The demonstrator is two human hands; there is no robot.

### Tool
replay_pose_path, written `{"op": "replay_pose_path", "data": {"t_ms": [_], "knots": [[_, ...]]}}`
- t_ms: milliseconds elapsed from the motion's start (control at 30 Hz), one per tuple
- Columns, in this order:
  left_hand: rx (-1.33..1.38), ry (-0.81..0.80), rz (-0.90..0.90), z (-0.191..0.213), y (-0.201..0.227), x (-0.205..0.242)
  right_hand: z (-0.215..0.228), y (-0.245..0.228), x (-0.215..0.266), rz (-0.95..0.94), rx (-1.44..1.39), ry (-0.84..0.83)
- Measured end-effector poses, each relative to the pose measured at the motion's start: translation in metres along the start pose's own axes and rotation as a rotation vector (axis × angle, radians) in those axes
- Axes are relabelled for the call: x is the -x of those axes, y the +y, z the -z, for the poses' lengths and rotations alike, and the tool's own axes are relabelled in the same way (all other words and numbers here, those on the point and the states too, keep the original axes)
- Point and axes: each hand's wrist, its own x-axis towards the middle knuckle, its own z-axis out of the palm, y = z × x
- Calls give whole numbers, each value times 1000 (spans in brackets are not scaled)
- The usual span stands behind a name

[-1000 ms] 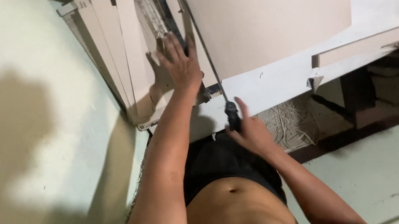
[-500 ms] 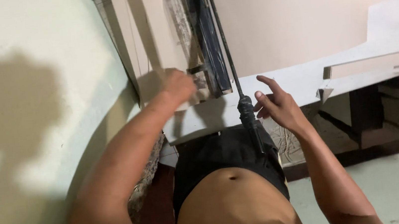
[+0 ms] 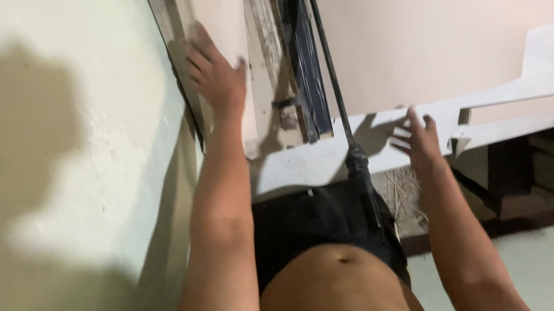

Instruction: The person operates a manual paper cutter to trim a large sheet of paper. They repeatedly align the paper against the guide, pull down the cutting lever to slice the sheet, and remove the cut pieces.

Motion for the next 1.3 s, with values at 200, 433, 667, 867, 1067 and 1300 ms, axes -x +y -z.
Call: {"op": "replay_pose_path", "data": {"t_ms": [200, 433, 667, 867, 1067, 1300], "knots": [[303, -111, 89, 36, -8, -12, 21, 0, -37, 22, -530, -198], [195, -69, 14, 4, -26, -5, 20, -2, -28, 101, -526, -139], [187, -178, -5, 42, -11, 6, 27, 49, -22, 76, -593, -219], [23, -256, -288, 82, 52, 38, -13, 50, -46, 229, -378, 4], [148, -539, -478, 52, 98, 63, -29, 33, -57, 305, -298, -7], [-111, -651, -455, 35, 119, 69, -25, -7, -27, 158, 635, -178]]}}
